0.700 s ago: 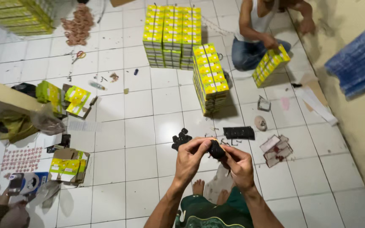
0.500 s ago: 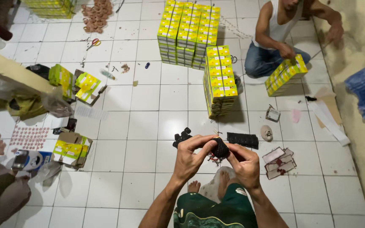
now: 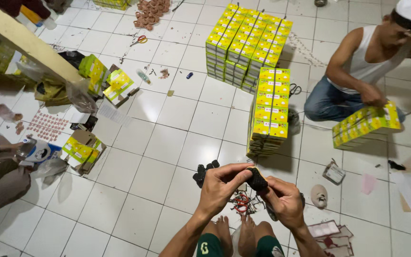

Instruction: The person sits on the floor and assembles small black shoe parts by hand, inserting a white cylindrical insert into a black circular piece. They use scissors to trim excess material from the insert and place the finished pieces on the floor.

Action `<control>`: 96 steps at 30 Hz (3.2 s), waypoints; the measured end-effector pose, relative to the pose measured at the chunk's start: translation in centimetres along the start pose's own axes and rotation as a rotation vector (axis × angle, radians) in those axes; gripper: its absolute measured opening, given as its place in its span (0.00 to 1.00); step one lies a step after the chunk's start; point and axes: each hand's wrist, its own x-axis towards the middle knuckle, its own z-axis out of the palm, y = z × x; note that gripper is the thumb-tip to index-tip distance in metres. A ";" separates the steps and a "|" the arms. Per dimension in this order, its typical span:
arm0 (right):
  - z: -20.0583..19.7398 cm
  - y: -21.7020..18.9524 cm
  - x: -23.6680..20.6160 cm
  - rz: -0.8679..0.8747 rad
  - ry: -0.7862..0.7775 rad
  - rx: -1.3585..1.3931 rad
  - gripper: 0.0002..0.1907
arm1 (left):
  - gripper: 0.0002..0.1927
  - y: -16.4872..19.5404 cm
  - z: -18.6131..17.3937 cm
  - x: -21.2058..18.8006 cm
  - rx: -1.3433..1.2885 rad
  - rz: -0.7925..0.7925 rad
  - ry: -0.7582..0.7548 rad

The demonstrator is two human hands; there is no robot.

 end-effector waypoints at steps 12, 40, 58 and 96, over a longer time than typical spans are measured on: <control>0.6 33.2 6.3 0.475 -0.283 0.053 0.13 | 0.15 -31.8 -9.7 4.7 0.249 0.178 -0.044; -0.9 44.5 -19.7 -0.442 -0.210 -0.128 0.13 | 0.17 -45.9 -1.3 -19.8 0.314 0.242 -0.124; 3.3 49.5 -18.4 -0.253 -0.206 -0.220 0.13 | 0.18 -52.3 -6.3 -20.5 0.150 0.225 -0.061; 3.3 56.5 -19.3 -0.297 -0.185 -0.308 0.10 | 0.16 -60.0 -7.1 -19.5 0.364 0.275 0.070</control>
